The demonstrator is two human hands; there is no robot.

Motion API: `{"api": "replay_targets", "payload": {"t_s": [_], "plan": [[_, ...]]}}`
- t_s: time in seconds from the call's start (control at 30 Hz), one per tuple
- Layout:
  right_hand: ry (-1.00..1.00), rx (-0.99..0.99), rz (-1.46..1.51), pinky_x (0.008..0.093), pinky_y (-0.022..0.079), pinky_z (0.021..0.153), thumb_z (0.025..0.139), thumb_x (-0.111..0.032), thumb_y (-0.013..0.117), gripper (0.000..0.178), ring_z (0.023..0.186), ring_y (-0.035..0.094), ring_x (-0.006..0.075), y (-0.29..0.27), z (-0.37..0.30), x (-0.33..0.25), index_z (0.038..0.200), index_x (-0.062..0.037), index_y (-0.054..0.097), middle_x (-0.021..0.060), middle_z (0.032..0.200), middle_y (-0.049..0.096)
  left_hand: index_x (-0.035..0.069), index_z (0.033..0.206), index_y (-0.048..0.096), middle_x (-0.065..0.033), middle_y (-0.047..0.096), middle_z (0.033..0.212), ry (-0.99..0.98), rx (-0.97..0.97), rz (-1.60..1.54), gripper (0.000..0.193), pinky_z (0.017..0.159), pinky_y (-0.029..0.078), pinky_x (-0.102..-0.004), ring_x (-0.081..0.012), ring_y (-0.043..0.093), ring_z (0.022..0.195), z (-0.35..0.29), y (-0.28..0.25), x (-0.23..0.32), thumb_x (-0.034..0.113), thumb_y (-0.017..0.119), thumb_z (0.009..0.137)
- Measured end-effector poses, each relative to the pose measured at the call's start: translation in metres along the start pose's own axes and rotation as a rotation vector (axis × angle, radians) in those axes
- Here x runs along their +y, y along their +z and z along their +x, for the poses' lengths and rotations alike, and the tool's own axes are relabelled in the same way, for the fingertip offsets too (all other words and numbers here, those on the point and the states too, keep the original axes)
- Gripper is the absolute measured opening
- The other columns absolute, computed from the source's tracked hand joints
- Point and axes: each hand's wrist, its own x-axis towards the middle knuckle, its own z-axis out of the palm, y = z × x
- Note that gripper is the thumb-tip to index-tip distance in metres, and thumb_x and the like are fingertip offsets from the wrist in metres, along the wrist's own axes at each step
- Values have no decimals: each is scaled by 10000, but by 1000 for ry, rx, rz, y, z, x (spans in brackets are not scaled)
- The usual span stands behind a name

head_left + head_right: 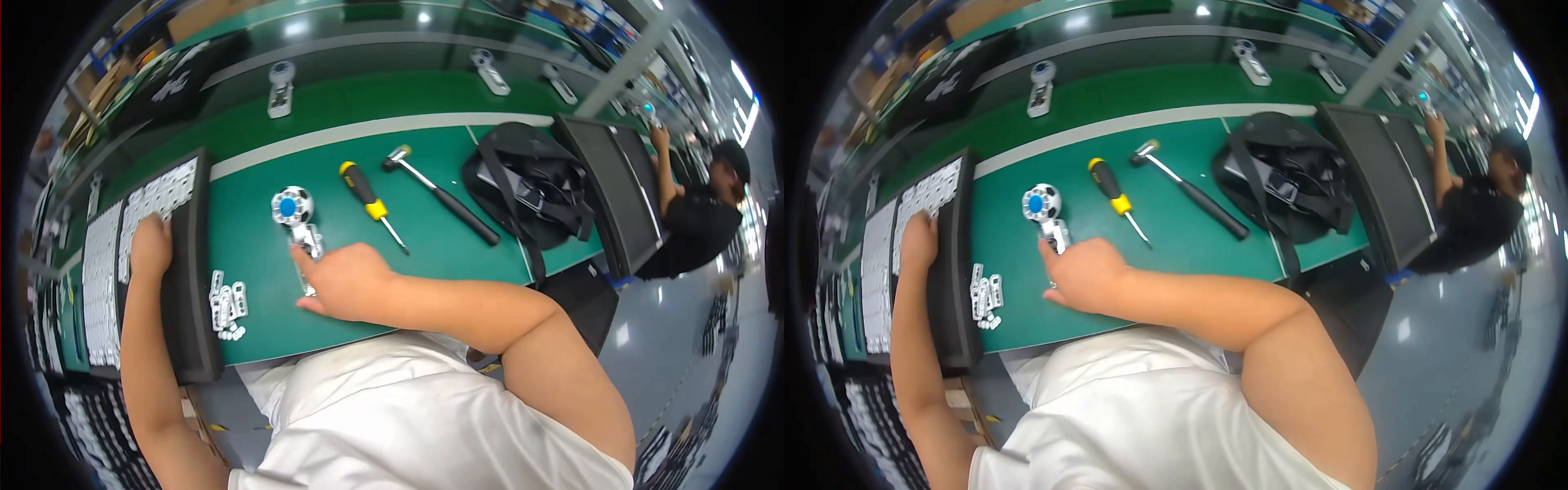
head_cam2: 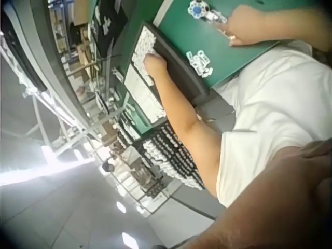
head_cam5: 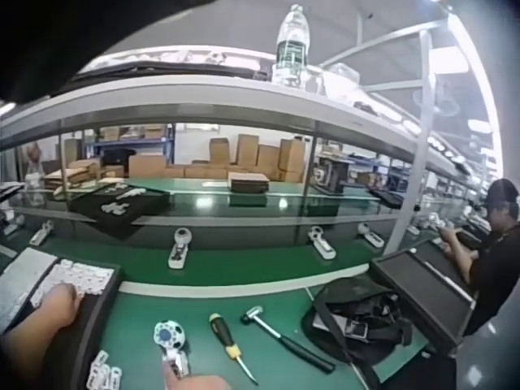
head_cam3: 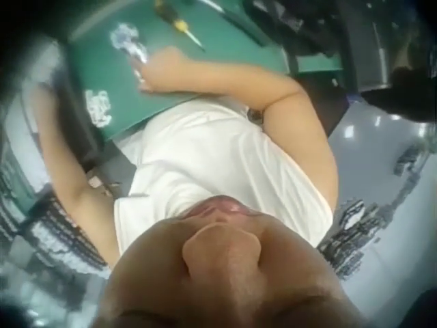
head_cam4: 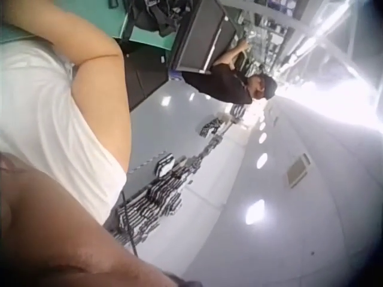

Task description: Manually assemble mechanical components on a factory production line using a hammer and screwdriver.

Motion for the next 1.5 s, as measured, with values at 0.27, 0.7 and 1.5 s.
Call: {"api": "replay_targets", "payload": {"t_s": [0.27,0.7,1.5], "plan": [[-24,68,79,465,583,681,992,-553,698,763,789,755,326,-5,-6,26,1541,-49,541,107,915,771,-17,960,627,-191,644,837,70,103,-236,298,737,499,-479,-370,645,800,-43,-51,18,246,627,1100],[-587,780,578,471,565,999,736,-263,968,417,1217,683,373,6,4,34,1032,-78,740,148,1393,702,76,1240,593,12,601,961,-404,-443,-2067,255,617,396,-226,-51,508,738,-175,-75,252,316,536,1176],[-261,550,306,449,559,1036,726,-157,973,469,1191,715,363,-11,1,75,1131,-48,765,134,1329,770,50,1500,548,-181,511,1615,276,-63,-700,857,1198,406,-556,-411,470,1494,-155,-32,254,356,931,797]]}}
